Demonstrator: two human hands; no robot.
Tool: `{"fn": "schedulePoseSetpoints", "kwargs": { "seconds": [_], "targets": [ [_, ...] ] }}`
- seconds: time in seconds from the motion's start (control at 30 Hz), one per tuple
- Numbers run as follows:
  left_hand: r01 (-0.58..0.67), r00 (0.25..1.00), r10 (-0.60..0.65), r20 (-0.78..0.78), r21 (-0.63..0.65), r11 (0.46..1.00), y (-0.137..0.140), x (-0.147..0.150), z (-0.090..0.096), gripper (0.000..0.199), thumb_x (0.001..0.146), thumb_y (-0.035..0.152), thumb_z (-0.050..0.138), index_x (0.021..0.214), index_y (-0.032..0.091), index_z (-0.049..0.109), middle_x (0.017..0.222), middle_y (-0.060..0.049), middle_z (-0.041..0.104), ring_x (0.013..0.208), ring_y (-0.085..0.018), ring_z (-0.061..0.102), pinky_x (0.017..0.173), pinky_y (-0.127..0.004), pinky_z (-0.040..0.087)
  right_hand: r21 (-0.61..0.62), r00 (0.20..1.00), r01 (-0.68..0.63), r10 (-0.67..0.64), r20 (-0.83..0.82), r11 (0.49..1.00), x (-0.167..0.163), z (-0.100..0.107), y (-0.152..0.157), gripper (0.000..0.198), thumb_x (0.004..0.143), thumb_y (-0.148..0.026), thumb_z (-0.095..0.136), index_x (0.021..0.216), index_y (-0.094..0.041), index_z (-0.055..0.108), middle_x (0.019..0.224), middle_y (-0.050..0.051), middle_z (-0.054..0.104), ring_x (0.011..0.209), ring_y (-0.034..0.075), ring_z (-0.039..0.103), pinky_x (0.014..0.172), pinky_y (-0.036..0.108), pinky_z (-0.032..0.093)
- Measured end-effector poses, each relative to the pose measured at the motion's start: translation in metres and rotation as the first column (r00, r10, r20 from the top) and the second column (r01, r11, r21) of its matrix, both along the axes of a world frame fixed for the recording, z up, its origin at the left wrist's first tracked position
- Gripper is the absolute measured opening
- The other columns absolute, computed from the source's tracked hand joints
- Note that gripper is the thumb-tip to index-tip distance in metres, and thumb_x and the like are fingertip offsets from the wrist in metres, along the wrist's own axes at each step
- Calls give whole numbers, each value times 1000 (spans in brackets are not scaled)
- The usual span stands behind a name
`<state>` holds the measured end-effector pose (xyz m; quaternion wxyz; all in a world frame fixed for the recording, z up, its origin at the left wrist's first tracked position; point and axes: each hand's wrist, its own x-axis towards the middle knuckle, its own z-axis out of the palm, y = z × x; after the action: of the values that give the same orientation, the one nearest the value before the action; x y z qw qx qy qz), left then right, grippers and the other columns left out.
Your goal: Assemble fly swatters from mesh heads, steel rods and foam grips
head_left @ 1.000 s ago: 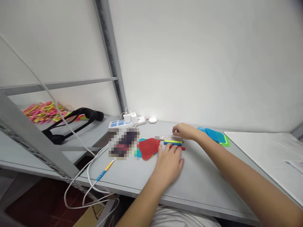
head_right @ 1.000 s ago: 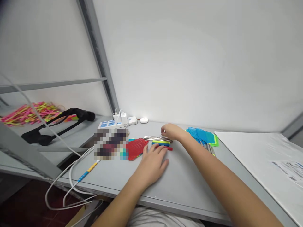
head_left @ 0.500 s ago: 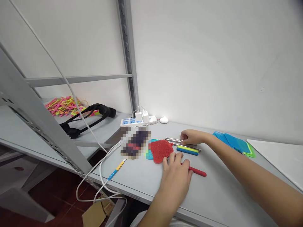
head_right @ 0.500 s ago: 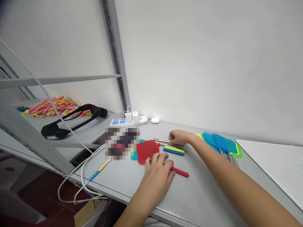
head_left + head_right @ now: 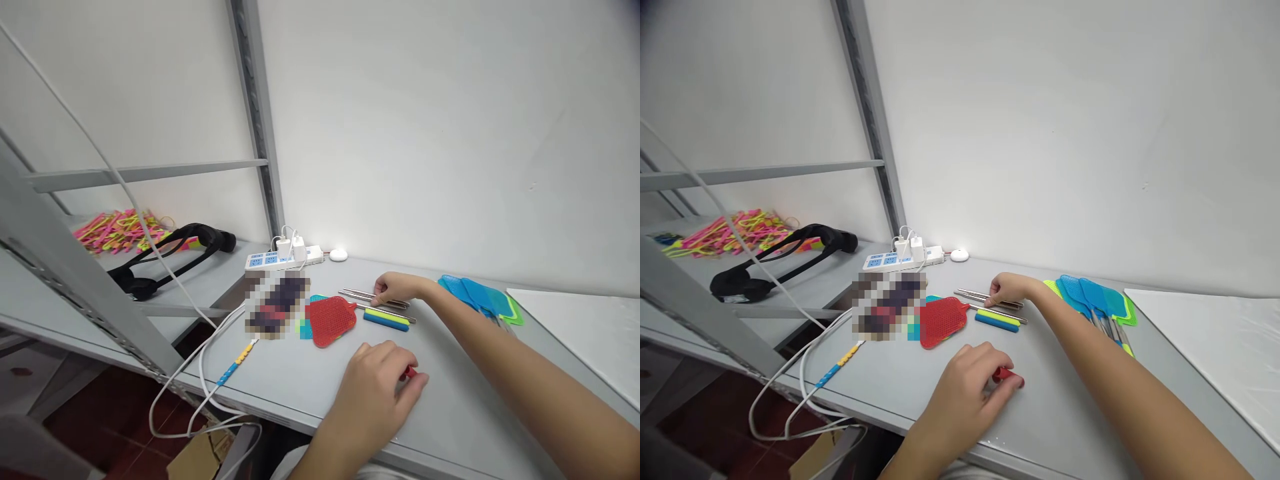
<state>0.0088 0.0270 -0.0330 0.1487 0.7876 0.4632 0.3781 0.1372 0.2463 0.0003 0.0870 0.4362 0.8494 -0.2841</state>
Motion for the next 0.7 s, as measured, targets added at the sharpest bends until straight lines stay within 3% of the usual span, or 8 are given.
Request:
{"fn": "schedulePoseSetpoints", "kwargs": {
  "seconds": [0.17, 0.27, 0.37, 0.4, 0.43, 0.53, 0.6, 0.7],
  "targets": [
    [-113, 951, 83, 297, 82, 990, -3, -4, 1, 15, 92, 28, 62, 80, 21, 56, 73, 1, 55, 70, -15, 50, 70, -29, 37, 67, 973, 115, -99, -207, 991, 2, 23, -20, 26, 84, -42, 67, 82, -18, 60, 76, 1, 60, 69, 15, 55, 62, 29, 44],
    [-140, 933, 97, 347, 103, 985, -4, -8, -2, 21, 95, 30, 57, 77, 21, 50, 75, 0, 51, 73, -16, 48, 70, -28, 38, 111, 902, 213, -151, -405, 971, 3, 51, -51, 24, 90, -43, 56, 85, -20, 56, 78, 2, 61, 70, 16, 55, 62, 29, 43],
    [-112, 922, 107, 372, -8, 994, -5, -9, -5, 18, 100, 30, 42, 85, 22, 47, 82, -1, 53, 74, -16, 48, 69, -28, 38, 92, 786, 241, -139, -602, 966, 3, 78, -100, 26, 98, -42, 38, 96, -22, 55, 97, 3, 64, 86, 15, 62, 75, 29, 50],
    [-102, 920, 123, 373, -76, 992, -6, -8, -5, 18, 101, 31, 39, 88, 22, 46, 80, 0, 53, 70, -15, 48, 66, -27, 37, 59, 723, 234, -132, -678, 971, 4, 84, -118, 27, 100, -41, 36, 100, -23, 56, 99, 2, 64, 90, 15, 64, 79, 29, 51],
    [-93, 919, 141, 369, -145, 985, -7, -8, -5, 18, 102, 33, 37, 90, 23, 46, 75, 1, 51, 65, -15, 46, 62, -27, 36, -28, 588, 218, -154, -794, 975, 4, 88, -136, 24, 99, -38, 39, 100, -23, 57, 97, 2, 64, 90, 16, 65, 80, 31, 53],
    [-79, 922, 172, 347, -267, 961, -8, -6, -5, 21, 102, 39, 37, 90, 23, 45, 65, 5, 44, 56, -15, 41, 54, -27, 30, -143, 298, 173, -190, -936, 975, 8, 86, -180, 12, 96, -31, 52, 98, -24, 60, 92, 1, 64, 87, 16, 67, 77, 31, 57],
    [-72, 926, 167, 338, -275, 959, -7, -6, -4, 23, 102, 40, 37, 90, 23, 46, 69, 4, 48, 59, -15, 42, 56, -27, 30, -129, 246, 195, -176, -953, 972, 11, 79, -197, 8, 95, -26, 53, 97, -24, 61, 91, 0, 64, 87, 15, 66, 76, 28, 57],
    [-82, 933, 164, 321, -254, 964, -7, -5, -4, 25, 102, 41, 37, 87, 22, 47, 76, 1, 53, 65, -16, 45, 60, -27, 31, -85, 278, 230, -149, -949, 969, 16, 67, -205, 13, 95, -19, 52, 98, -26, 62, 91, 0, 64, 88, 13, 64, 77, 24, 56]
  ]
}}
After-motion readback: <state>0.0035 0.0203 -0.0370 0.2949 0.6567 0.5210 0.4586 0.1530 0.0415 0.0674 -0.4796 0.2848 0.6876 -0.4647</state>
